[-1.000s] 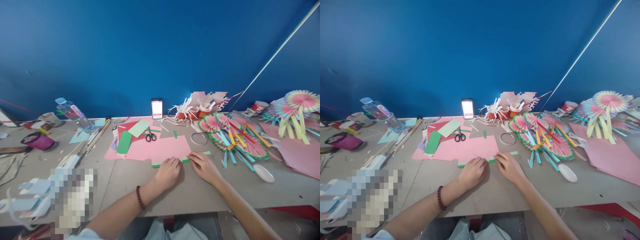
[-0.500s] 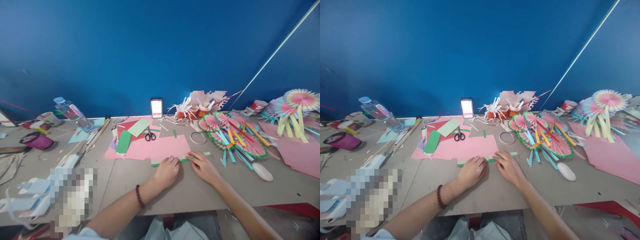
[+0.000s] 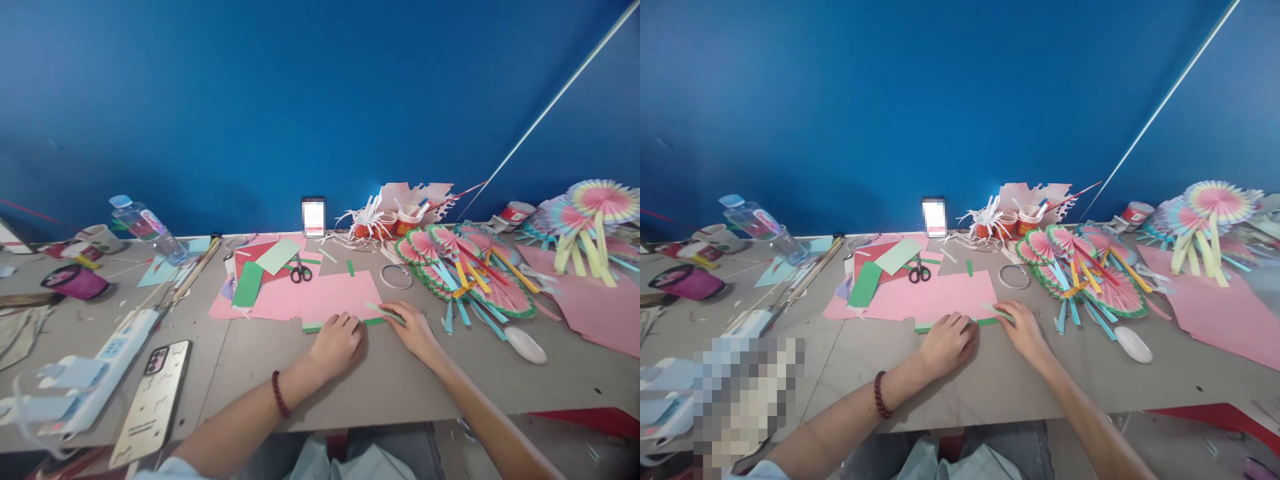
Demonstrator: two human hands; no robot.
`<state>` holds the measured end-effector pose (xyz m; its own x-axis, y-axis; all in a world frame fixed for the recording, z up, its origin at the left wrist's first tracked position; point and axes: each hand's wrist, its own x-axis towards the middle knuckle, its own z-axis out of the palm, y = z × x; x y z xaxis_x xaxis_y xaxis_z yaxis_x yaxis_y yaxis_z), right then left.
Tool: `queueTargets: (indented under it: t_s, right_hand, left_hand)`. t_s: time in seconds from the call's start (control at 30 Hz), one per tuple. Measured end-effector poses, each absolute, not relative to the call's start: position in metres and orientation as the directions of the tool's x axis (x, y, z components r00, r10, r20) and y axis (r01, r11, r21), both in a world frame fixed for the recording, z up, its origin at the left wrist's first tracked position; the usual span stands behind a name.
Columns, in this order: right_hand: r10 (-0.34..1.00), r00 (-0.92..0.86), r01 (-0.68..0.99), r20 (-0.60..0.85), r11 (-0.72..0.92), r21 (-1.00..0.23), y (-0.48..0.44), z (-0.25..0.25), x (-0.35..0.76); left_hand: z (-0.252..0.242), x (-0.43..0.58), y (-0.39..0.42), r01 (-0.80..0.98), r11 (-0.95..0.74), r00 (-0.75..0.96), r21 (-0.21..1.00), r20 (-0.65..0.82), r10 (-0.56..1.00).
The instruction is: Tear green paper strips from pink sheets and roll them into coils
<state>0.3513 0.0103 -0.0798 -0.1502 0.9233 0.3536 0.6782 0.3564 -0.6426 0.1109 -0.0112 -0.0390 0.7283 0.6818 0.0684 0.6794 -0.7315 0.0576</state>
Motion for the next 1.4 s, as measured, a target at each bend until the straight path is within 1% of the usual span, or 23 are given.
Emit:
queueTargets:
  t_s: [0.2, 0.3, 0.4, 0.57, 0.63, 0.87, 1.13, 1.4]
  right_hand:
    - [0.948, -0.068, 0.631, 0.311, 0.282, -0.722, 0.012, -0.072, 0.35]
    - [0.957, -0.041, 0.634, 0.288, 0.248, -0.732, 0.013, -0.07, 0.349]
    - [0.954, -0.022, 0.663, 0.3, 0.239, -0.71, 0.014, -0.071, 0.349]
    - [0.929, -0.001, 0.763, 0.371, 0.24, -0.6, 0.013, -0.077, 0.353]
    - [0.926, 0.001, 0.782, 0.378, 0.234, -0.577, 0.013, -0.08, 0.354]
    - [0.915, 0.02, 0.779, 0.403, 0.239, -0.58, 0.018, -0.082, 0.36]
    - [0.894, -0.017, 0.827, 0.447, 0.264, -0.496, 0.017, -0.081, 0.359]
    - [0.899, -0.028, 0.789, 0.437, 0.288, -0.543, 0.019, -0.082, 0.361]
  left_hand:
    - [-0.037, 0.111, -0.012, 0.679, -0.732, 0.729, 0.054, 0.069, 0.681]
    - [-0.035, 0.111, -0.012, 0.68, -0.732, 0.728, 0.052, 0.073, 0.682]
    - [-0.037, 0.111, -0.011, 0.677, -0.734, 0.73, 0.055, 0.073, 0.679]
    - [-0.04, 0.111, -0.01, 0.681, -0.73, 0.725, 0.062, 0.083, 0.684]
    - [-0.039, 0.111, -0.011, 0.682, -0.728, 0.723, 0.067, 0.083, 0.685]
    - [-0.036, 0.11, -0.011, 0.684, -0.726, 0.722, 0.069, 0.081, 0.687]
    - [-0.037, 0.111, -0.011, 0.678, -0.733, 0.727, 0.062, 0.094, 0.681]
    - [-0.039, 0.11, -0.011, 0.674, -0.734, 0.73, 0.088, 0.077, 0.679]
